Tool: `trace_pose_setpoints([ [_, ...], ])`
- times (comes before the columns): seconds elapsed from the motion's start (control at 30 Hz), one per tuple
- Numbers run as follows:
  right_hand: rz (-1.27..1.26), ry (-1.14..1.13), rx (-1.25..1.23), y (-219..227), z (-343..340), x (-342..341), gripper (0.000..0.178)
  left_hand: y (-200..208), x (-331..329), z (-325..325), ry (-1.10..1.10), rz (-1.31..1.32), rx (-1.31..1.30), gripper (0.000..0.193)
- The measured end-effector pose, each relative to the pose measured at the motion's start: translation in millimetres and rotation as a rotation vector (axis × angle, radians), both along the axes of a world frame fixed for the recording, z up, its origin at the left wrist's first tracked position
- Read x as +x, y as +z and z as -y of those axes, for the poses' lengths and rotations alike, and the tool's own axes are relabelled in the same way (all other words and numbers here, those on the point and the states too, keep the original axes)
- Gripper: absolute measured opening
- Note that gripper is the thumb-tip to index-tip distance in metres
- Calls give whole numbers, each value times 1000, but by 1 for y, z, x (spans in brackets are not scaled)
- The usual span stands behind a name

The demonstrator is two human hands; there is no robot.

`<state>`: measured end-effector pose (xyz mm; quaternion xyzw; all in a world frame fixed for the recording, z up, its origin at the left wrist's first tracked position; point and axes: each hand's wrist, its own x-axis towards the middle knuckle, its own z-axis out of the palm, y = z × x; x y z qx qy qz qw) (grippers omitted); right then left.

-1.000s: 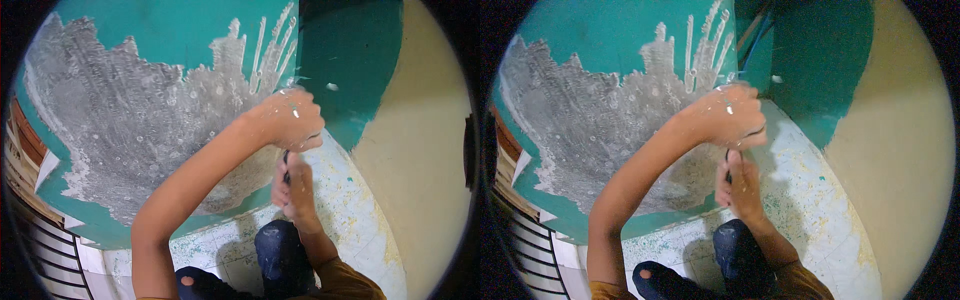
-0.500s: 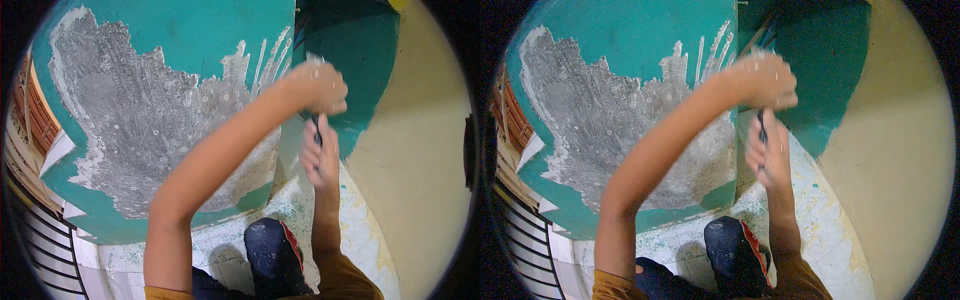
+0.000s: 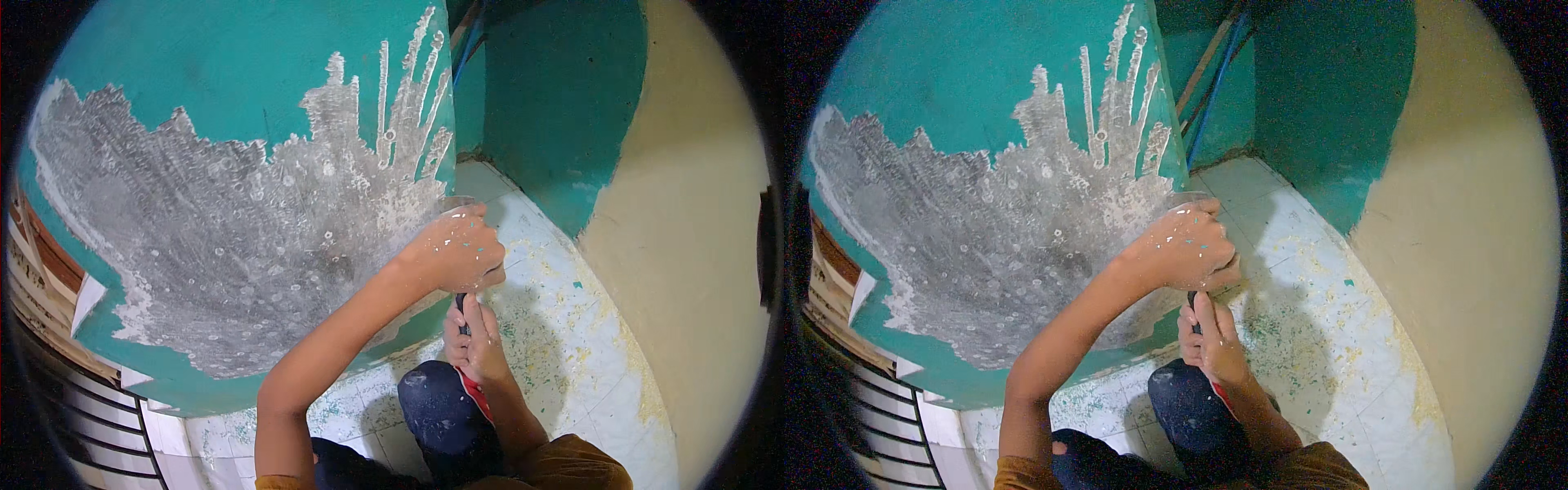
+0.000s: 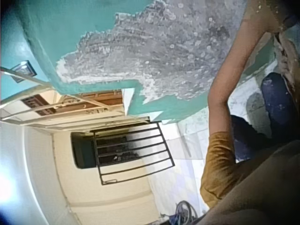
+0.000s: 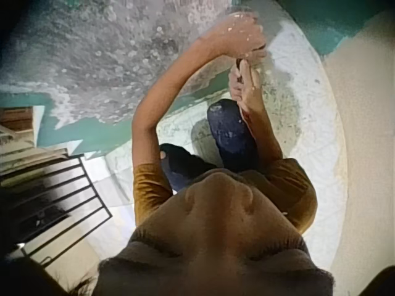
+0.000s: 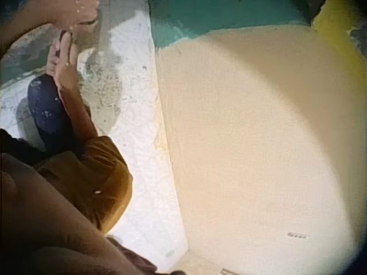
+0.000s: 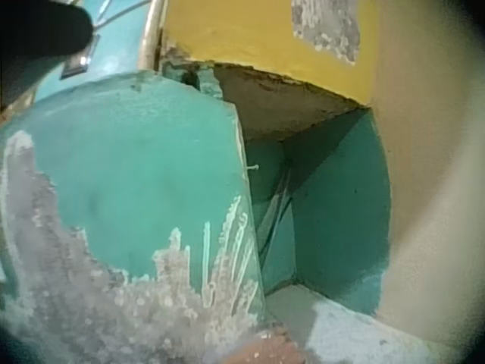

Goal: The person scrapes loose paint chips from a wall using a putty knife.

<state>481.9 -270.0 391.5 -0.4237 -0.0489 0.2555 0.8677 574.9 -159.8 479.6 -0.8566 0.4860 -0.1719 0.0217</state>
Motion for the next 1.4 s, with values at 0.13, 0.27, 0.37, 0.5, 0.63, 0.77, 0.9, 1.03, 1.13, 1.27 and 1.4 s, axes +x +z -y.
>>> trace_pose_setpoints([
  [0.13,0,-27,-50,11,-6,-2,39,9,3,-5,4,-3,-45,31],
  [0.27,41,-13,-11,19,-14,8,40,19,1,-5,45,-46,9,27],
  [0.37,-7,8,28,22,-17,9,38,25,7,-8,69,16,100,26],
  [0.5,111,-70,-18,20,-19,14,39,29,15,-6,-57,168,-17,30],
  [0.63,259,-234,-3,83,-9,44,41,107,39,20,64,274,-6,32],
  [0.77,315,-165,-20,86,17,42,42,90,35,25,-98,433,-33,35],
  [0.9,288,-89,154,20,32,16,38,43,-13,31,-284,534,-406,15],
  [1.03,687,-373,-246,8,16,-6,31,-20,-50,1,-350,704,-774,19],
  [1.13,443,-249,-206,20,13,-13,22,-41,-50,12,138,807,-1408,32],
  [1.27,603,-331,-438,14,7,-8,19,-61,-52,17,240,-112,-1761,36],
  [1.4,743,-367,-569,7,2,-6,27,-60,-63,22,169,-695,-1850,40],
])
